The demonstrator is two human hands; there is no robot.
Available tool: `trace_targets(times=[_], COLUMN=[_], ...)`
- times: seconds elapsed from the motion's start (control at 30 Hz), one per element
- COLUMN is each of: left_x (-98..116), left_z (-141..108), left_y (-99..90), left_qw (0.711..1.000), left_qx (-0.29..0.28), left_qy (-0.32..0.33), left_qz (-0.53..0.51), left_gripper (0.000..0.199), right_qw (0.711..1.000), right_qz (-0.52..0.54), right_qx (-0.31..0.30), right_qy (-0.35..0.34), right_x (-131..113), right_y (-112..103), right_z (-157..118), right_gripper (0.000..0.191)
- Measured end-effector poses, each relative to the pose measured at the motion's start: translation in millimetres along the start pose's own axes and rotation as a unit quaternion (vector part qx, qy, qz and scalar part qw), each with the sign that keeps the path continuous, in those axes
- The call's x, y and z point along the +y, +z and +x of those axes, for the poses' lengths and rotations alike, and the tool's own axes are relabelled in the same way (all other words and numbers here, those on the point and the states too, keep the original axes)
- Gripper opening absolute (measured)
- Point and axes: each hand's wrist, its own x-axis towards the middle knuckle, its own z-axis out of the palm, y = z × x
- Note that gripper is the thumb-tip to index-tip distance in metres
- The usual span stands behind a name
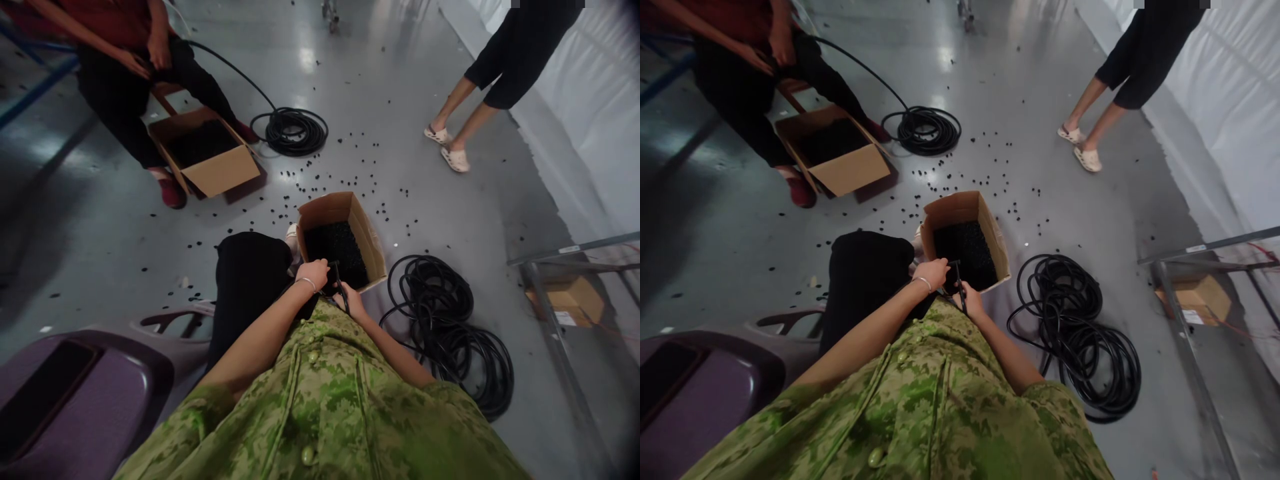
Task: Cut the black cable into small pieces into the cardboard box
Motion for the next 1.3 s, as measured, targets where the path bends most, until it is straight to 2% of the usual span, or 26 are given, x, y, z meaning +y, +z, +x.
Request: trace_targets(times=[0.27, 0.73, 0.9, 1.3], left_x=[-0.2, 1.1, 2.1, 1.8], left_z=[-0.8, -0.2, -1.9, -0.7], left_y=[-1.4, -0.5, -4.0, -2.2], left_qw=[1.000, 1.000, 1.000, 1.000], left_qx=[-0.010, -0.021, -0.027, -0.022], left_qy=[0.008, -0.014, -0.011, -0.012], left_qz=[0.006, -0.011, -0.011, -0.007], left_gripper=[0.034, 0.033, 0.034, 0.032], right_qw=[1.000, 0.999, 0.998, 0.999], right_qz=[-0.017, 0.051, 0.049, 0.033], right_qx=[0.010, -0.006, 0.005, -0.003], right_qy=[-0.004, 0.007, 0.026, 0.010], right_x=[1.4, -4.2, -4.4, -5.0], right_y=[2.2, -1.9, -1.5, -1.9], right_z=[1.1, -2.2, -2.3, -1.2], right_gripper=[0.032, 0.033, 0.033, 0.032])
